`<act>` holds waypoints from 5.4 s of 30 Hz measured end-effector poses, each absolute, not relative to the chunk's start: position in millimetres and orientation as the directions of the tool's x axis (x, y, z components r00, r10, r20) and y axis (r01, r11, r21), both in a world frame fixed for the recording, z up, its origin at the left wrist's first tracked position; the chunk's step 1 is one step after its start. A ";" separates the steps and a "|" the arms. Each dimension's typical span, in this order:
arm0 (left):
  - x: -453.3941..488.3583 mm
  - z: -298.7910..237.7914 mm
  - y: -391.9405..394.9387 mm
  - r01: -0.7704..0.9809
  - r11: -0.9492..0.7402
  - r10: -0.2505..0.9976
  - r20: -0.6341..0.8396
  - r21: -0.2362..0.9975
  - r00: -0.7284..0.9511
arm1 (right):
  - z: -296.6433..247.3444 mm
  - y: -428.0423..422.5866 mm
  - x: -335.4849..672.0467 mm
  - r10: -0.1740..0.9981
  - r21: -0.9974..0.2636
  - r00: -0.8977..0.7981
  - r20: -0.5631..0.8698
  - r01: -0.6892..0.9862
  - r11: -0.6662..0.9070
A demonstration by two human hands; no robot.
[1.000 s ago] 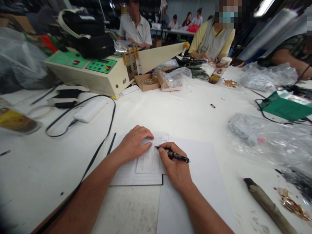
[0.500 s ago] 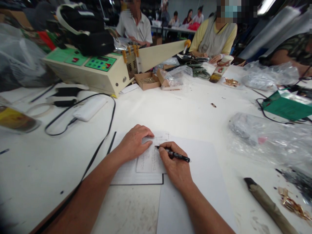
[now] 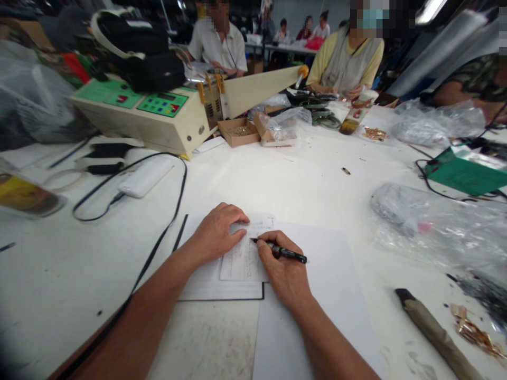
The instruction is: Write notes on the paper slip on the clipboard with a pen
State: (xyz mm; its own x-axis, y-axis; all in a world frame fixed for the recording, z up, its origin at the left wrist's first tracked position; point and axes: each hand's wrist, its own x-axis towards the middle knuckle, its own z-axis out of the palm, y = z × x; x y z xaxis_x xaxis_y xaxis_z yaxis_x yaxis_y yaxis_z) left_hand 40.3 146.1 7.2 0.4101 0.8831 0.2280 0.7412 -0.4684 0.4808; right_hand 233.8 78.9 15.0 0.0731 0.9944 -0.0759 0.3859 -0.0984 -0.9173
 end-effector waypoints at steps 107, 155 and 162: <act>26.4 7.9 118.5 0.745 -0.528 0.846 0.171 0.409 0.506 | 7.9 74.1 229.2 0.992 -0.892 0.008 0.123 0.440 0.107; 26.6 7.6 113.6 0.736 -0.529 0.847 0.215 0.423 0.486 | 7.2 74.4 228.5 0.998 -0.898 -0.003 0.066 0.436 0.060; 25.9 8.2 113.2 0.733 -0.525 0.850 0.215 0.432 0.481 | 8.0 75.3 227.8 0.998 -0.897 0.002 0.058 0.439 0.052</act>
